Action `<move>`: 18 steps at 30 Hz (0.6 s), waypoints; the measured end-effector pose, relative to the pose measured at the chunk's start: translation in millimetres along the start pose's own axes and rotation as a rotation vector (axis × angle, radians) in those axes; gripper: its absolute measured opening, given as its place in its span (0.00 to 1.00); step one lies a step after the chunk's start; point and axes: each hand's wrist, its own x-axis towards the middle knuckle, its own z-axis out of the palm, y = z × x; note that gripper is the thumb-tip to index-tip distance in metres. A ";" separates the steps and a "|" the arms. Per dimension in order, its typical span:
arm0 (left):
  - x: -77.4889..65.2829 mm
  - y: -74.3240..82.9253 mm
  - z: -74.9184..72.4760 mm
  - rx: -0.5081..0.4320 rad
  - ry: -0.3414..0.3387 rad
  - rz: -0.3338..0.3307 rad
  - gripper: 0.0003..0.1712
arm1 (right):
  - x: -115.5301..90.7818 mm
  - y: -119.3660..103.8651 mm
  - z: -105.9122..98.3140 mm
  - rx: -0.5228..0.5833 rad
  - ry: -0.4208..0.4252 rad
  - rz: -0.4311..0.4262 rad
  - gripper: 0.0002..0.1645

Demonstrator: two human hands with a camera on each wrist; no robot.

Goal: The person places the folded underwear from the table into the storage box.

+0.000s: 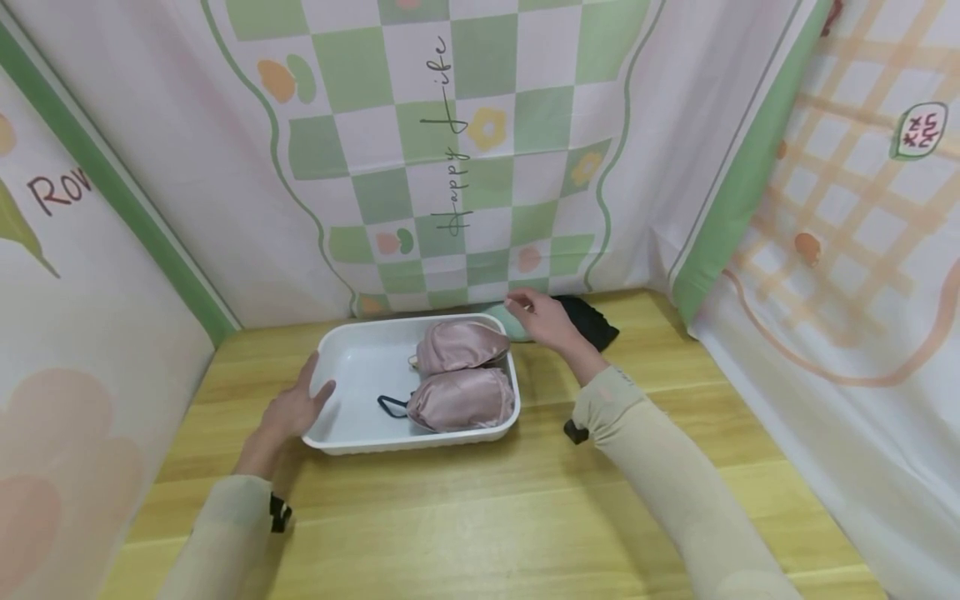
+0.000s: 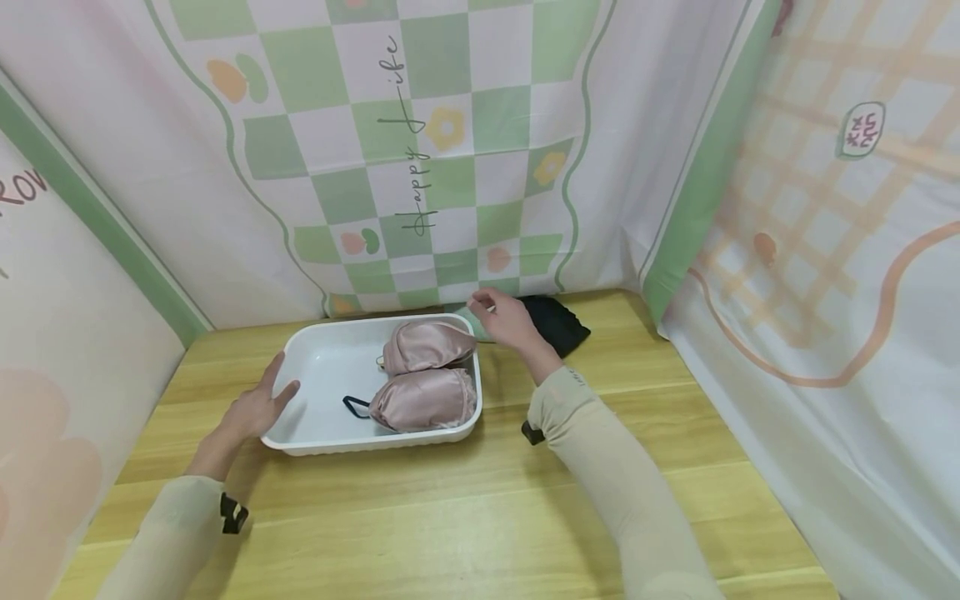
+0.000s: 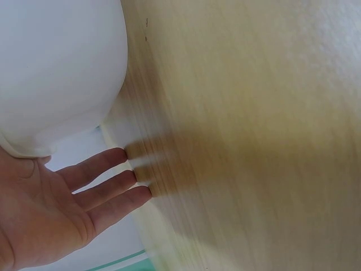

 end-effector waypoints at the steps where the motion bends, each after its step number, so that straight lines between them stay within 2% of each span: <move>1: 0.1 -0.1 -0.1 -0.002 -0.001 -0.001 0.50 | -0.4 0.9 -0.9 -0.001 0.002 0.001 0.32; 18: -3.3 2.7 -1.9 -0.003 -0.008 0.002 0.49 | -4.6 18.9 -13.3 -0.022 0.006 0.031 0.36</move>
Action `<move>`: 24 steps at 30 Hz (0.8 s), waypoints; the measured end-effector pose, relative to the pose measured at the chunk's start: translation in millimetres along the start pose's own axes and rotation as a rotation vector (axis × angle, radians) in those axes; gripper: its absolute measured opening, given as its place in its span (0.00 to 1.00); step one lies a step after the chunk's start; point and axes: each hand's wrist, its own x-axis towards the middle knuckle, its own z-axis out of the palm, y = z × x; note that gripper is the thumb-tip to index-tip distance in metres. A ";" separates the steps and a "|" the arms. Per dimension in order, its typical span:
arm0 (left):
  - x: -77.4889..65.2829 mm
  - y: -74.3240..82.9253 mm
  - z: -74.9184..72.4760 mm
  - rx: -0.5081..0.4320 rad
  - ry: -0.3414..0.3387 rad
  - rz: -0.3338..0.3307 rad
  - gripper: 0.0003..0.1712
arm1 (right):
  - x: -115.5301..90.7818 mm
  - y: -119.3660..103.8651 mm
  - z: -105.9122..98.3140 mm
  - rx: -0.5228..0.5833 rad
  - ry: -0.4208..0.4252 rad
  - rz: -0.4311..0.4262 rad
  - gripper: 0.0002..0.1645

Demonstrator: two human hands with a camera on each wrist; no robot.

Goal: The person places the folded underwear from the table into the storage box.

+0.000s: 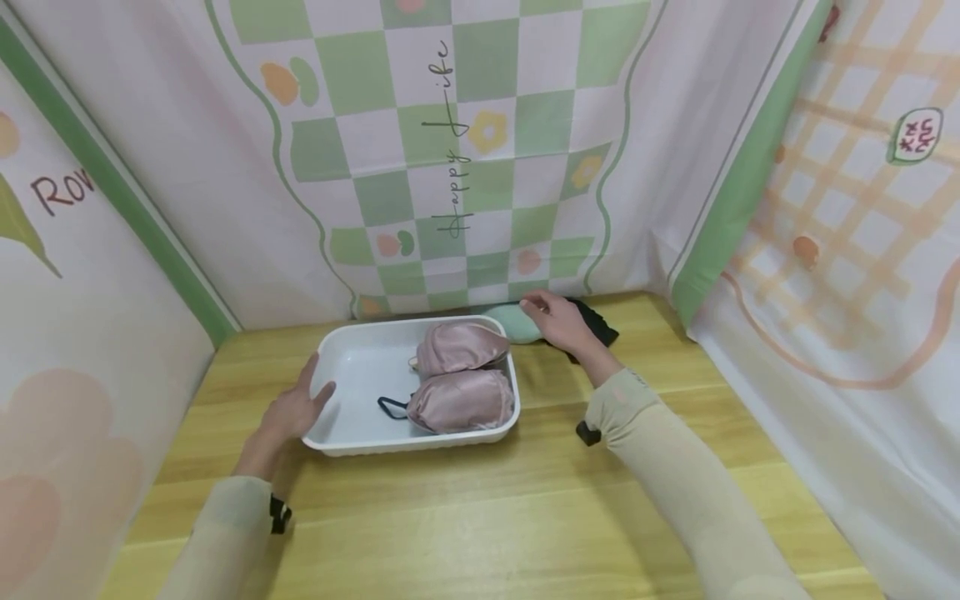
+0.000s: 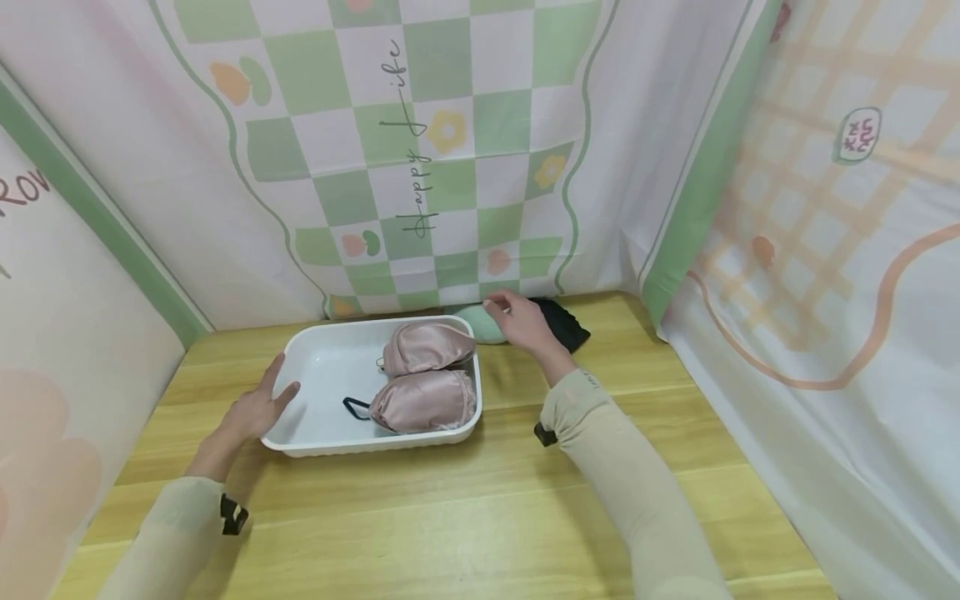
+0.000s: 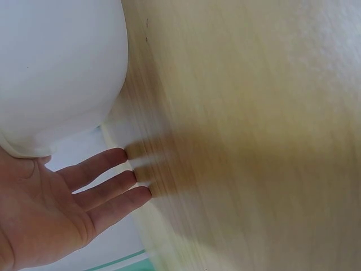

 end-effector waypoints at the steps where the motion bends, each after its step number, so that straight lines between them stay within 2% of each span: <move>1: -0.2 0.2 0.0 0.002 0.001 0.003 0.49 | 0.4 0.7 -0.2 0.000 0.001 0.002 0.36; 16: 0.9 0.4 -1.1 0.010 0.007 0.013 0.49 | 1.4 19.8 -5.6 0.005 0.006 0.066 0.34; 24: -1.2 0.0 -2.3 0.020 0.014 0.029 0.49 | -1.0 33.9 -8.5 -0.037 0.016 0.091 0.36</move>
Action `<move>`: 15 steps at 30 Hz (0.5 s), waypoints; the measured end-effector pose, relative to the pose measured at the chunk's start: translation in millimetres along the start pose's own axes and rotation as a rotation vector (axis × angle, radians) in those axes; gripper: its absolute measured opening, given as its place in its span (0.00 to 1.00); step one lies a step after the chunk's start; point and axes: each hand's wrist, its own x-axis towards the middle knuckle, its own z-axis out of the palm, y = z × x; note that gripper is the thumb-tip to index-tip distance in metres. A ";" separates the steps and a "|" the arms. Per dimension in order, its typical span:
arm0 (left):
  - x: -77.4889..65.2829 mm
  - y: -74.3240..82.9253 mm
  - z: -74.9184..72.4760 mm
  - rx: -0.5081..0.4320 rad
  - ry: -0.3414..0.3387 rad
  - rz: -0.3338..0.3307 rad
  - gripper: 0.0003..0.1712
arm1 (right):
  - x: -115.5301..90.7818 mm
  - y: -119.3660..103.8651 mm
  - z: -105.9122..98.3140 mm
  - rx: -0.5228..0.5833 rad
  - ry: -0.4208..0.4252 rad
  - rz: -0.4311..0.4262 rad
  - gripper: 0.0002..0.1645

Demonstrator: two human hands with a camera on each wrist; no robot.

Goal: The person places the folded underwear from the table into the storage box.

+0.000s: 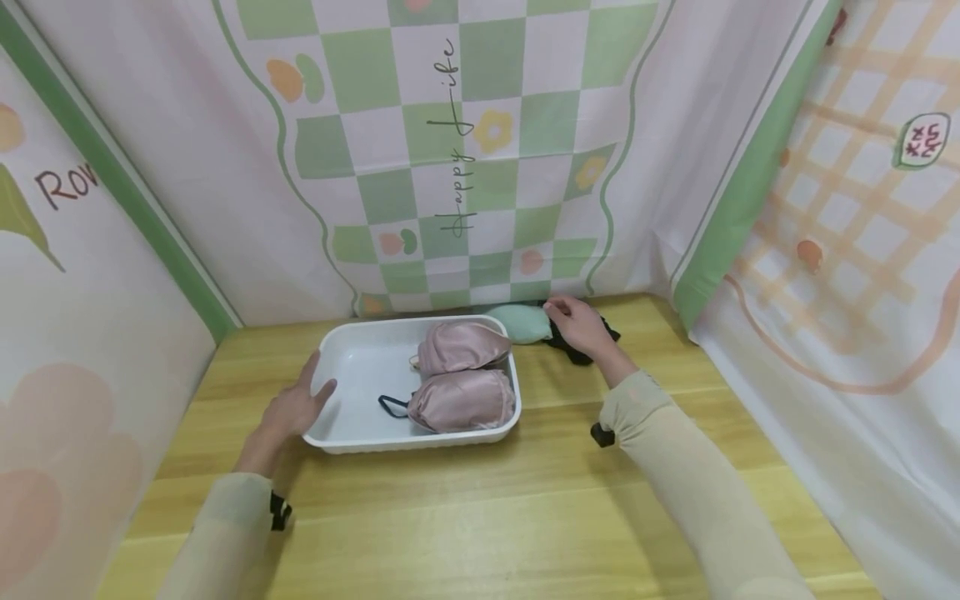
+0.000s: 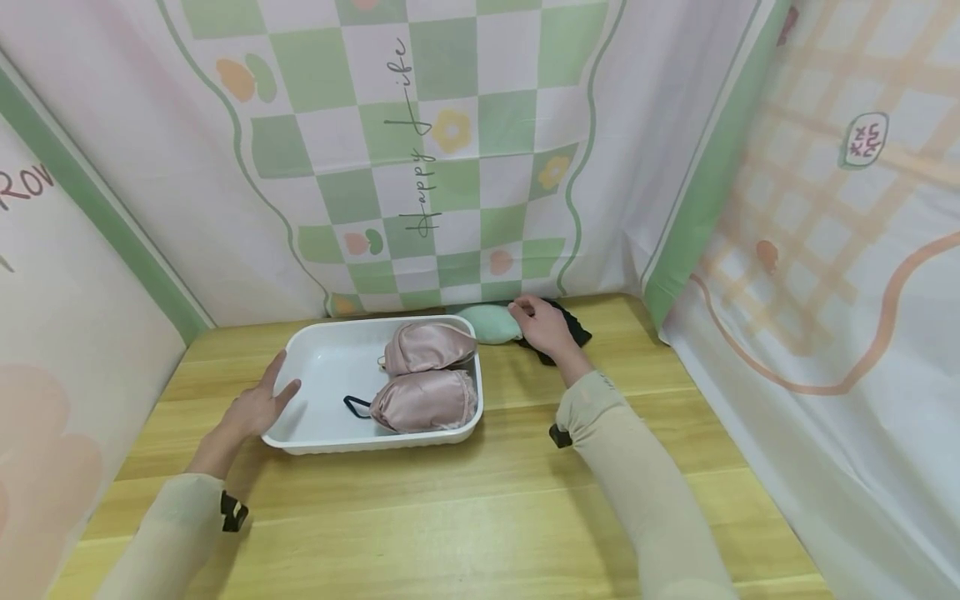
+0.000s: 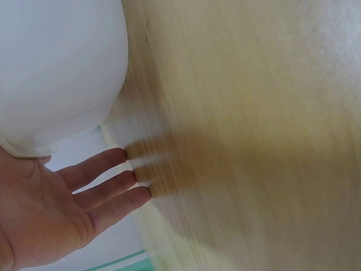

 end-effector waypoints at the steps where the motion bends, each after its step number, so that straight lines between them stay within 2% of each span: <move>1: -0.2 -0.3 -0.1 0.004 -0.001 0.003 0.49 | 0.0 1.5 0.0 0.001 0.003 0.002 0.36; 15: 1.6 1.5 0.1 -0.014 -0.010 -0.019 0.48 | 5.2 15.8 -4.6 0.024 0.022 0.043 0.38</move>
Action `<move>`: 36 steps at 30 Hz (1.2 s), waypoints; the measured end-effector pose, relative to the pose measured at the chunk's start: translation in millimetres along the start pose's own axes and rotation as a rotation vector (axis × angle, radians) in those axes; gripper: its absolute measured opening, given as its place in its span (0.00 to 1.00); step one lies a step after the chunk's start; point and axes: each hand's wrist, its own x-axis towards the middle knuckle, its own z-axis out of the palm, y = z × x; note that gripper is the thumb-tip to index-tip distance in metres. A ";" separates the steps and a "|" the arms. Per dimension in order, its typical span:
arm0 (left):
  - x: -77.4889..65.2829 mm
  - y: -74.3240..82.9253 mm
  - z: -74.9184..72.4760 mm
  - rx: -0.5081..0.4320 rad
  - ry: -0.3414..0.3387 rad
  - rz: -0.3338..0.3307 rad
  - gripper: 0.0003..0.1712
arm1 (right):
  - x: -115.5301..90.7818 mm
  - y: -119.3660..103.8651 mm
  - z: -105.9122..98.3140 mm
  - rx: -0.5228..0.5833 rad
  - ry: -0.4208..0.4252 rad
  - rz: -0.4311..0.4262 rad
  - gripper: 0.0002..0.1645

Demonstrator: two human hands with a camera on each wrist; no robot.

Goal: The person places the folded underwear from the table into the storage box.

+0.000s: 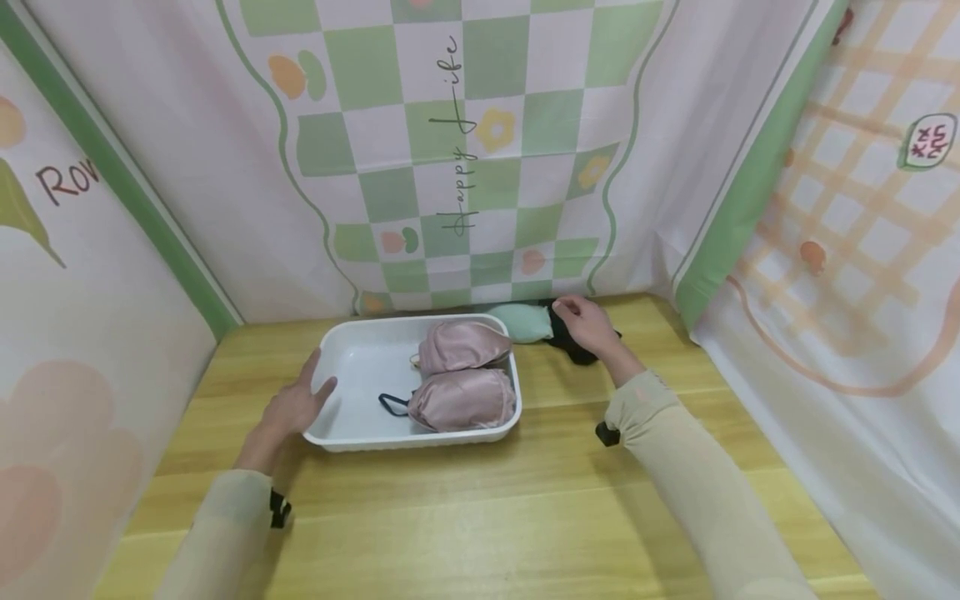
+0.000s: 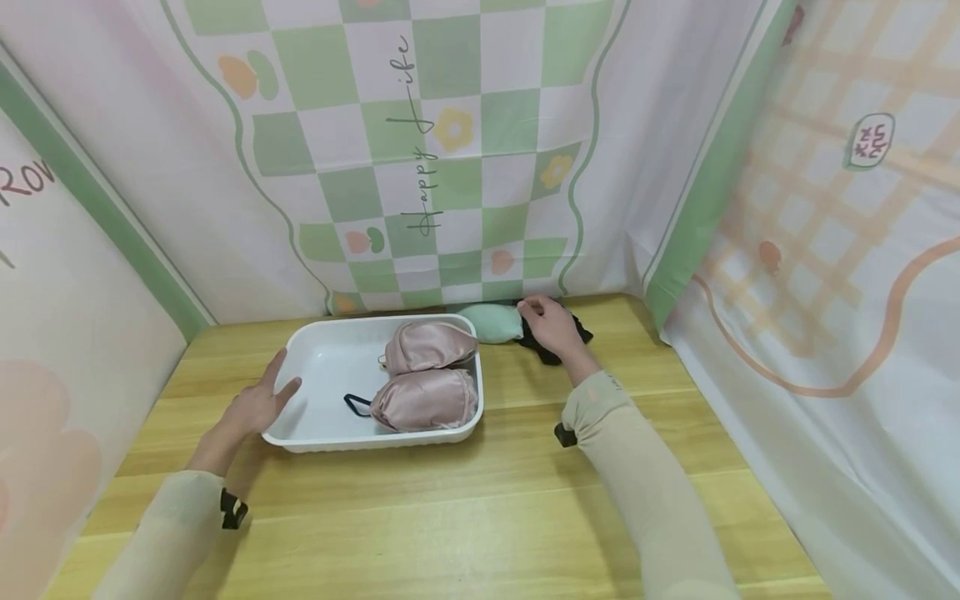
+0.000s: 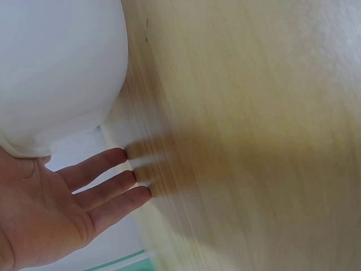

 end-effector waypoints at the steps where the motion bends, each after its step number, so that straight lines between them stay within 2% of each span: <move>1: 0.4 -0.1 0.0 -0.001 0.001 -0.001 0.48 | 0.2 0.9 -0.6 0.001 0.003 0.001 0.38; 12: 0.6 0.5 0.1 0.005 0.003 -0.007 0.48 | -2.4 10.8 -6.1 0.000 -0.012 0.023 0.39; 18: 0.5 0.2 0.5 -0.001 0.004 -0.013 0.48 | -3.1 20.5 -8.1 0.004 -0.010 0.033 0.45; 25: 0.6 -0.4 0.9 0.014 0.001 0.001 0.48 | -5.3 30.8 -9.6 0.026 -0.020 0.062 0.40; 36: 1.4 -1.9 1.8 0.016 0.001 0.004 0.49 | -2.6 39.6 -11.5 0.049 -0.038 0.088 0.43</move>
